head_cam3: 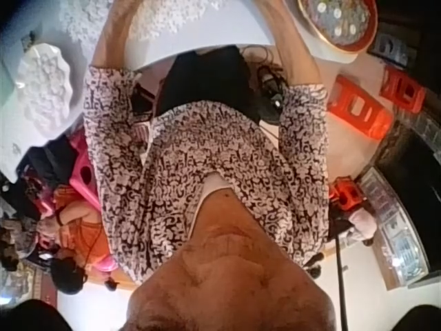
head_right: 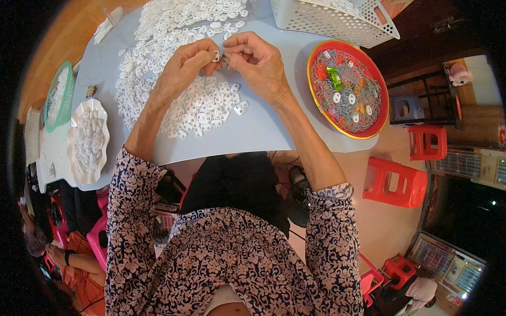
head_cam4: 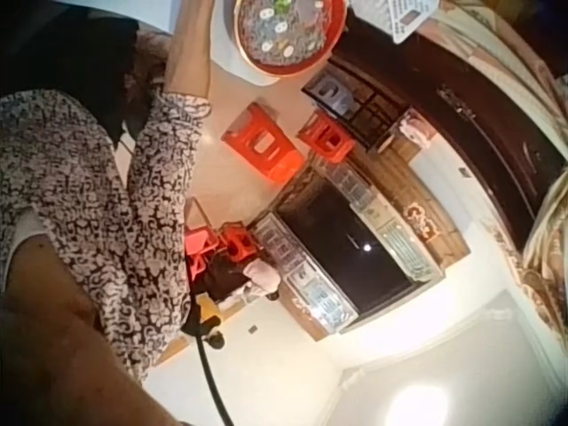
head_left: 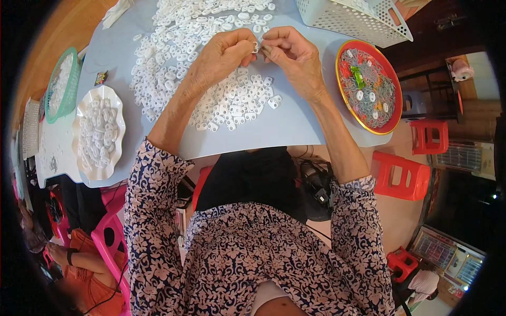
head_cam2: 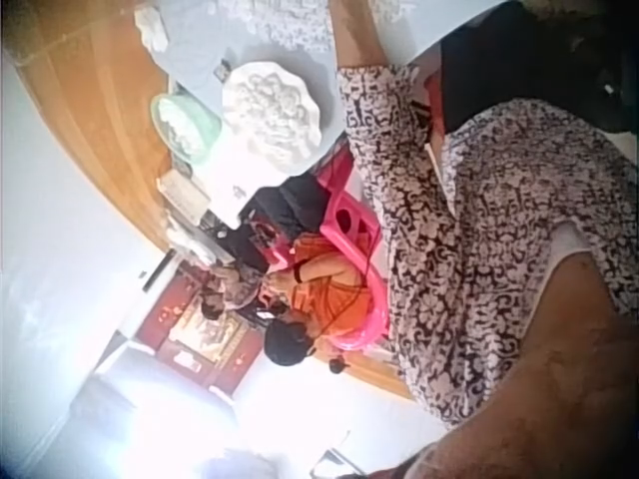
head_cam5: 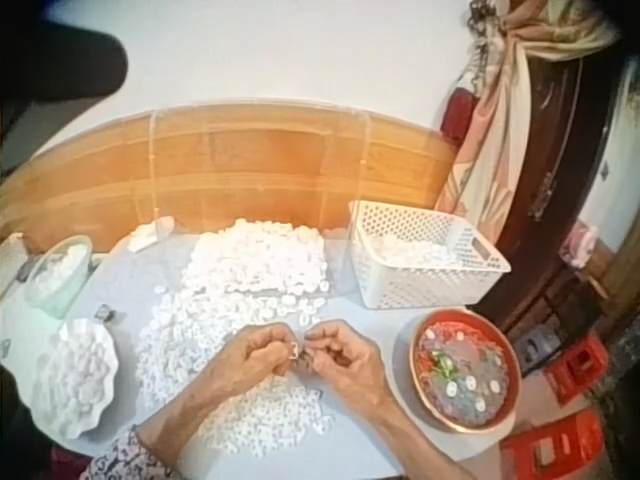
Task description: The person is manually assembling small white plastic components at a table.
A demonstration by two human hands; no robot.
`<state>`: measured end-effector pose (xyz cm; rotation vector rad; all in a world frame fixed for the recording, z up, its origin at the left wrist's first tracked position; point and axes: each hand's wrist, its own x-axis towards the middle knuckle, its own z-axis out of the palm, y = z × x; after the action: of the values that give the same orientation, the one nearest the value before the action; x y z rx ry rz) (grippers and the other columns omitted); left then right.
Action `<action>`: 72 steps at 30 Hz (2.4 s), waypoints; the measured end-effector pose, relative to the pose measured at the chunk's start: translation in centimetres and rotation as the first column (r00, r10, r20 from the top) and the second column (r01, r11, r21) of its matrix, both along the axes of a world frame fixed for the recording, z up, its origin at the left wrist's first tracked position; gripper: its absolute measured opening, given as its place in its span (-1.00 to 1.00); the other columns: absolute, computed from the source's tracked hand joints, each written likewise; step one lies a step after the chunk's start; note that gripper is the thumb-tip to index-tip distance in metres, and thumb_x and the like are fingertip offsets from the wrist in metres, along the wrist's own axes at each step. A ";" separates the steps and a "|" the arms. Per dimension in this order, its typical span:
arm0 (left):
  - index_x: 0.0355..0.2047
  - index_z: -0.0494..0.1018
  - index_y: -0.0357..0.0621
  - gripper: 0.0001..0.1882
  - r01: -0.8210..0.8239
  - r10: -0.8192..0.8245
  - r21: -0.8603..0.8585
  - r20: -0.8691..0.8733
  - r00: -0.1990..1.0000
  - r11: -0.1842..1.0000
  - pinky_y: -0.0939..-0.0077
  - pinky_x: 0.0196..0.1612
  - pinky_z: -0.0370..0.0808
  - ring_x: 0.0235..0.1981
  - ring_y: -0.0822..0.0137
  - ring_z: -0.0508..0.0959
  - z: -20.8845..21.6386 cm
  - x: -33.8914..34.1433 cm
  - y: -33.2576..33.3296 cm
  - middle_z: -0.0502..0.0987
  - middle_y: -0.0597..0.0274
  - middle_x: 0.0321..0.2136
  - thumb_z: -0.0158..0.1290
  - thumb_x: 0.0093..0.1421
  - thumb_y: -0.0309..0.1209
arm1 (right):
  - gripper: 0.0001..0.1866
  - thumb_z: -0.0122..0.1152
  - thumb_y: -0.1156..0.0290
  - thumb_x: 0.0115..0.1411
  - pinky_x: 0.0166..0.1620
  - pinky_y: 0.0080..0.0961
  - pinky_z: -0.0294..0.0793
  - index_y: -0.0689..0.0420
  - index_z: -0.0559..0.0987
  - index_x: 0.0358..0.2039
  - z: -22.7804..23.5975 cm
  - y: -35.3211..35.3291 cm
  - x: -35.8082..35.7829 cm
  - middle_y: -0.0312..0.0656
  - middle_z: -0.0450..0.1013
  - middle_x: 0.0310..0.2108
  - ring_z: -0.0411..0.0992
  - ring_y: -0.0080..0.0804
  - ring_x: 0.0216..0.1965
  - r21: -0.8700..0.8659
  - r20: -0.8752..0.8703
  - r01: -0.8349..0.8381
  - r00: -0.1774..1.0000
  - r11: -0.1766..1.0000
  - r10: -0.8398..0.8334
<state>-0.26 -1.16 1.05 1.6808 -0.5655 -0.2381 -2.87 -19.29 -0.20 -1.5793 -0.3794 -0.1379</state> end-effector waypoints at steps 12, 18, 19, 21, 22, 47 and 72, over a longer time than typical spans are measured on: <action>-0.54 0.36 -0.15 -0.78 0.108 -0.109 0.037 0.040 0.993 0.993 0.64 -0.39 0.29 -0.48 0.53 0.39 -0.3 0.4 0.1 0.30 0.40 -0.69 -0.18 0.19 -0.36 | -0.84 0.04 0.60 0.15 -0.26 -0.72 0.43 0.25 0.44 -0.22 0.9 0.2 -0.6 -0.27 0.50 -0.40 0.44 -0.65 -0.39 -0.037 0.045 -0.043 0.998 0.998 0.044; -0.55 0.35 -0.15 -0.77 0.123 -0.124 0.018 0.045 0.991 0.992 0.65 -0.38 0.30 -0.47 0.53 0.39 -0.3 0.1 -0.1 0.32 0.40 -0.68 -0.18 0.21 -0.36 | -0.85 -0.03 0.60 0.16 -0.27 -0.71 0.42 0.24 0.43 -0.24 0.8 0.1 -0.7 -0.28 0.47 -0.44 0.43 -0.65 -0.39 -0.113 0.099 0.004 0.995 0.994 0.007; -0.55 0.35 -0.15 -0.77 0.116 -0.117 0.033 0.043 0.992 0.993 0.66 -0.40 0.29 -0.49 0.54 0.38 -0.3 0.1 -0.1 0.32 0.40 -0.68 -0.17 0.22 -0.36 | -0.85 -0.03 0.60 0.16 -0.28 -0.71 0.41 0.24 0.43 -0.24 0.8 0.1 -0.7 -0.28 0.47 -0.44 0.42 -0.65 -0.40 -0.128 0.107 0.024 0.994 0.991 -0.010; -0.55 0.35 -0.16 -0.76 0.109 -0.111 0.049 0.040 0.993 0.993 0.67 -0.42 0.28 -0.51 0.55 0.36 -0.4 0.0 -0.3 0.33 0.40 -0.67 -0.17 0.23 -0.36 | -0.85 -0.03 0.59 0.17 -0.30 -0.71 0.40 0.23 0.43 -0.23 0.7 0.1 -0.7 -0.29 0.46 -0.44 0.41 -0.65 -0.42 -0.114 0.129 0.032 0.992 0.993 -0.018; -0.54 0.36 -0.16 -0.77 0.104 -0.103 -0.007 0.067 0.992 0.995 0.68 -0.45 0.25 -0.53 0.56 0.34 -0.6 -0.1 -0.6 0.34 0.41 -0.67 -0.16 0.23 -0.37 | -0.85 -0.03 0.58 0.17 -0.32 -0.71 0.39 0.23 0.44 -0.23 0.6 0.1 -0.6 -0.29 0.46 -0.44 0.40 -0.66 -0.43 -0.098 0.151 0.039 0.988 0.994 -0.024; -0.37 0.49 -0.24 -0.87 -0.027 0.027 -0.210 -0.002 1.000 0.977 0.67 -0.34 0.40 -0.50 0.57 0.46 -0.8 -0.7 -1.5 0.51 0.32 -0.59 -0.03 0.15 -0.47 | -0.84 0.05 0.43 0.21 -0.44 -0.73 0.36 0.25 0.49 -0.44 0.4 0.5 -0.2 -0.33 0.44 -0.59 0.33 -0.71 -0.55 -0.015 0.042 0.134 0.990 0.991 -0.134; -0.39 0.49 -0.23 -0.86 -0.146 0.148 -0.193 -0.002 0.989 0.970 0.67 -0.38 0.37 -0.54 0.59 0.41 -0.5 -1.0 -1.9 0.51 0.34 -0.62 -0.02 0.15 -0.43 | -0.81 0.12 0.39 0.18 -0.51 -0.73 0.28 0.25 0.50 -0.47 0.3 0.6 -0.2 -0.39 0.42 -0.62 0.26 -0.74 -0.60 -0.114 0.102 0.237 0.969 0.965 -0.226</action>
<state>-1.22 -3.06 0.51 1.5282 -0.4553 -0.0635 -3.03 -18.72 0.07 -1.7440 -0.2739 -0.3713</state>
